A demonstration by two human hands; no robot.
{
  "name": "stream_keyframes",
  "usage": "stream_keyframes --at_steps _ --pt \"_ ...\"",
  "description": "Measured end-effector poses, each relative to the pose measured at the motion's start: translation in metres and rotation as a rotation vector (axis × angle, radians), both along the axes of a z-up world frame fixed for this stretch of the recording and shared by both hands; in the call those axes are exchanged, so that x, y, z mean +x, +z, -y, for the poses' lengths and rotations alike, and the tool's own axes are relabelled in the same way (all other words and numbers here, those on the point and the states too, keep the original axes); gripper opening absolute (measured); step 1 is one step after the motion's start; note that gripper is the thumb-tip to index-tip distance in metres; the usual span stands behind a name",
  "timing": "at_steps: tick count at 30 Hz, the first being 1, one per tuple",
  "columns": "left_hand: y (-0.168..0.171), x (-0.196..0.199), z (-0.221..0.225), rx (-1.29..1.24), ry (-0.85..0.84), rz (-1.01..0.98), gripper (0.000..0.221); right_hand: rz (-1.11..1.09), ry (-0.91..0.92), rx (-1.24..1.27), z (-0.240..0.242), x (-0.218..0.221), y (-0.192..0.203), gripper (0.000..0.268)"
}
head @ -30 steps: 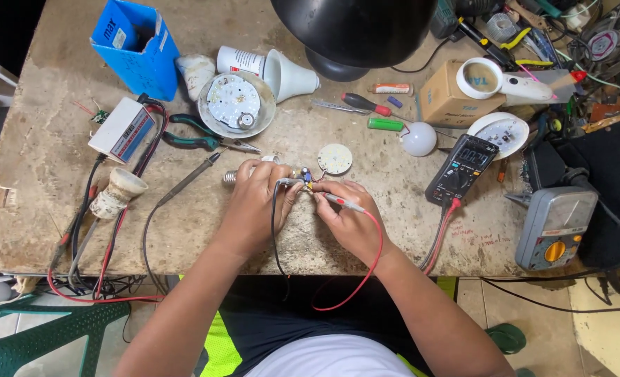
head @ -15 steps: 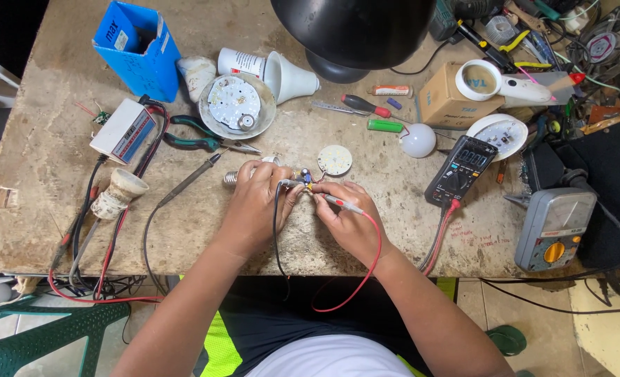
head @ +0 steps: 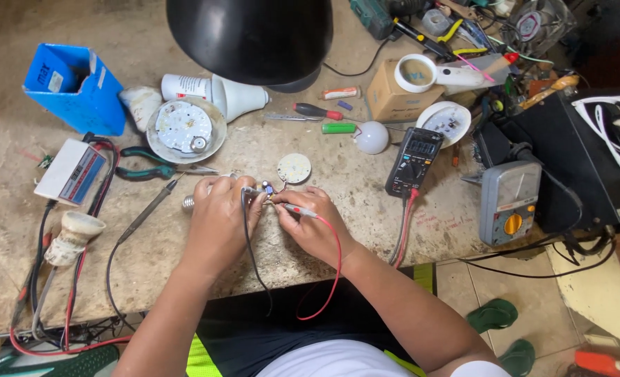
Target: The person is disassembling an LED light bulb and using a multimeter to test its internal components on a cluttered workbench.
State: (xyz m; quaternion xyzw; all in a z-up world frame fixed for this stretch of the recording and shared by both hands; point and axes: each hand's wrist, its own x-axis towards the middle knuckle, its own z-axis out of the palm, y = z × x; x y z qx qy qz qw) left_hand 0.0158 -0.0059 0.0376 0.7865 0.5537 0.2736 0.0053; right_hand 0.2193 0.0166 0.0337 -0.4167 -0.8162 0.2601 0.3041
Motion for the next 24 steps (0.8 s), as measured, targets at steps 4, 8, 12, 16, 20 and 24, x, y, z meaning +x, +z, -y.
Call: stream_keyframes --at_steps 4,8,12,16,20,24 --pt "0.007 0.001 0.000 -0.127 0.030 0.004 0.028 0.000 -0.003 -0.035 -0.002 0.000 -0.004 0.020" --pt "0.010 0.003 -0.002 -0.174 0.056 -0.006 0.030 0.046 0.018 -0.077 -0.006 0.000 -0.002 0.022" --pt "0.011 0.004 -0.003 -0.195 0.059 0.015 0.028 0.077 0.036 -0.096 -0.015 0.002 0.000 0.023" --pt "0.012 0.005 -0.006 -0.237 0.059 0.042 0.027 0.119 0.052 -0.036 -0.021 0.001 -0.006 0.022" --pt "0.004 0.004 -0.010 -0.281 0.069 0.141 0.031 0.113 0.131 -0.019 -0.022 0.000 0.011 0.017" --pt "-0.005 0.004 -0.015 -0.124 0.035 0.109 0.033 0.053 0.175 -0.052 -0.023 -0.001 0.021 0.015"
